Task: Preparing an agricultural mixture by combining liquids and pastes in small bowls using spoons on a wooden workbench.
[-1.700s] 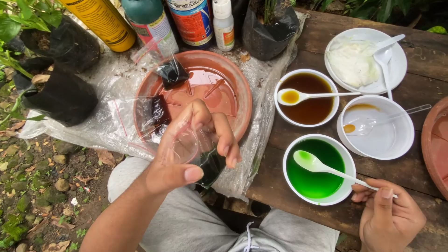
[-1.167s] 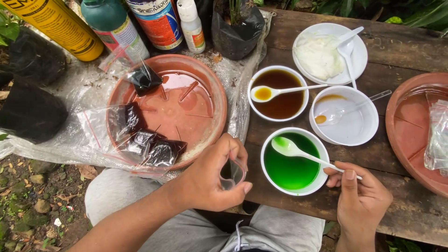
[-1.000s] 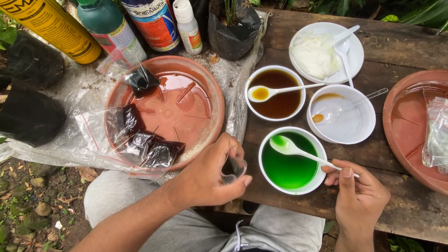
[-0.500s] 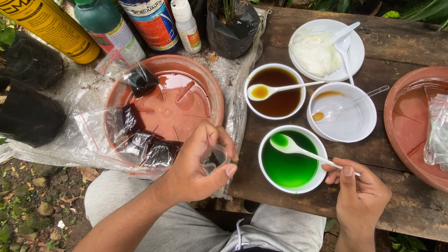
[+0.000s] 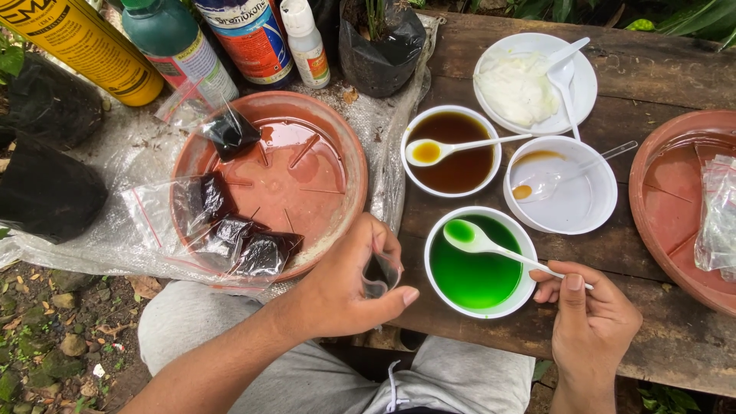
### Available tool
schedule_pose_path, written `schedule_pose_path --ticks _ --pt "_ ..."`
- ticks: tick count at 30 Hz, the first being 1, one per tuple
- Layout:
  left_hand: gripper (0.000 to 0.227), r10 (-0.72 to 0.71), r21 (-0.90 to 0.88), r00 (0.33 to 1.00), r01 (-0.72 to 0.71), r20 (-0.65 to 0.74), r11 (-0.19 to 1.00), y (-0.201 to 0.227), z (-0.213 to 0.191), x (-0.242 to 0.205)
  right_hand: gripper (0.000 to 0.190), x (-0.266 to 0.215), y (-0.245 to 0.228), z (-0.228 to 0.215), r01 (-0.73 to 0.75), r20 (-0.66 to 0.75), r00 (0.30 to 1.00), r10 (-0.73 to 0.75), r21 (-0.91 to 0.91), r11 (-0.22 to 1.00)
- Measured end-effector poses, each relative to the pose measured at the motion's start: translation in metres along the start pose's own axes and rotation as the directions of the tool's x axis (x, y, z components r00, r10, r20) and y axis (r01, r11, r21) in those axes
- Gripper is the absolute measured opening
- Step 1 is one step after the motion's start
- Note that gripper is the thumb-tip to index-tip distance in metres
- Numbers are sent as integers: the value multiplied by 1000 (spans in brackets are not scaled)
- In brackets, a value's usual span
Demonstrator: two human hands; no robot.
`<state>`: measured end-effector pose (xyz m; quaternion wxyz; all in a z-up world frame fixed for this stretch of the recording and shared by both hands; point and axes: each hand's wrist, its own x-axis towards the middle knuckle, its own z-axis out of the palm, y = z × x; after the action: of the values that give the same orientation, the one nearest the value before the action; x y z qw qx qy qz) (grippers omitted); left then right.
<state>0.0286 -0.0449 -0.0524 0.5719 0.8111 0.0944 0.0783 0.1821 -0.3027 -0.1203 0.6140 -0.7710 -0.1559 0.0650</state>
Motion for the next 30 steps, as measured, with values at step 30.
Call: schedule_pose_path --ticks 30 --pt "65 -118 169 983 94 139 981 2 -4 5 36 -11 10 -7 92 -94 993 -77 164 982"
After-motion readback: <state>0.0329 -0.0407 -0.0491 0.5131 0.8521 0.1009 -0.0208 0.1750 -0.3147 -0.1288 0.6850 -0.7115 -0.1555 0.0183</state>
